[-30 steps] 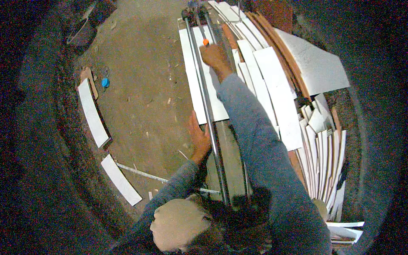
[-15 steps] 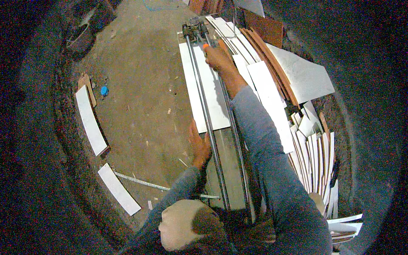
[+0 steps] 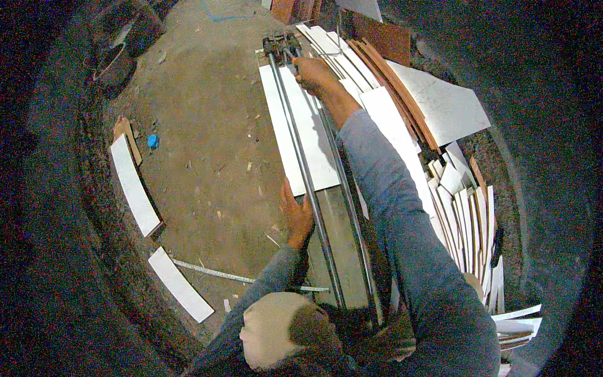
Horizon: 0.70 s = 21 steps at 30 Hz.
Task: The person uses a manual tile cutter to cut white planks. They position each plank on the cutter, score it, and snap it to separate the pieces. The cut pieces are stacked nearby.
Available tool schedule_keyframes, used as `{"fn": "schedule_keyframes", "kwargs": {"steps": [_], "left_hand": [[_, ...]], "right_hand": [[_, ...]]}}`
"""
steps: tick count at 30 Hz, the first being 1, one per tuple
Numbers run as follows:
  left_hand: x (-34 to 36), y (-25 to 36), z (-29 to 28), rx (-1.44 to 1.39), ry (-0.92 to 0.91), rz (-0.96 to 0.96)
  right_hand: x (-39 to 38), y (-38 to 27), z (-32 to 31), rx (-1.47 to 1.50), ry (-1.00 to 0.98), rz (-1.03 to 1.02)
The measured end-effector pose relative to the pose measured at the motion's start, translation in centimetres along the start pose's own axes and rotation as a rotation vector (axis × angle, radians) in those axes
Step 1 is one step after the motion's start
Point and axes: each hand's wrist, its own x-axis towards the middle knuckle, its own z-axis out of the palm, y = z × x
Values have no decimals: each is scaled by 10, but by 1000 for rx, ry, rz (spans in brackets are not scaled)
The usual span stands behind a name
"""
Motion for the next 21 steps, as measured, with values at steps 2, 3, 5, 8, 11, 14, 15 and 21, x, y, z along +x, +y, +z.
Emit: {"fn": "schedule_keyframes", "kwargs": {"steps": [2,3,5,8,11,14,15,21], "left_hand": [[0,-1,1,3,24,31],[-1,-2,1,3,25,29],[-1,-1,1,12,36,28],[-1,1,-1,21,14,11],[-2,5,-4,12,9,19],[-1,7,-7,38,-4,8],[-1,8,-7,49,-15,-3],[-1,8,-5,27,0,10]], "right_hand": [[-2,5,-1,-37,-33,2],[-1,7,-1,-86,-19,39],[-3,13,1,-23,-37,-39],[-12,21,2,50,-39,-62],[-18,15,3,114,-15,-58],[-18,-4,2,208,-99,1],[-17,-12,1,233,-126,25],[-5,-59,-17,619,-366,55]]}}
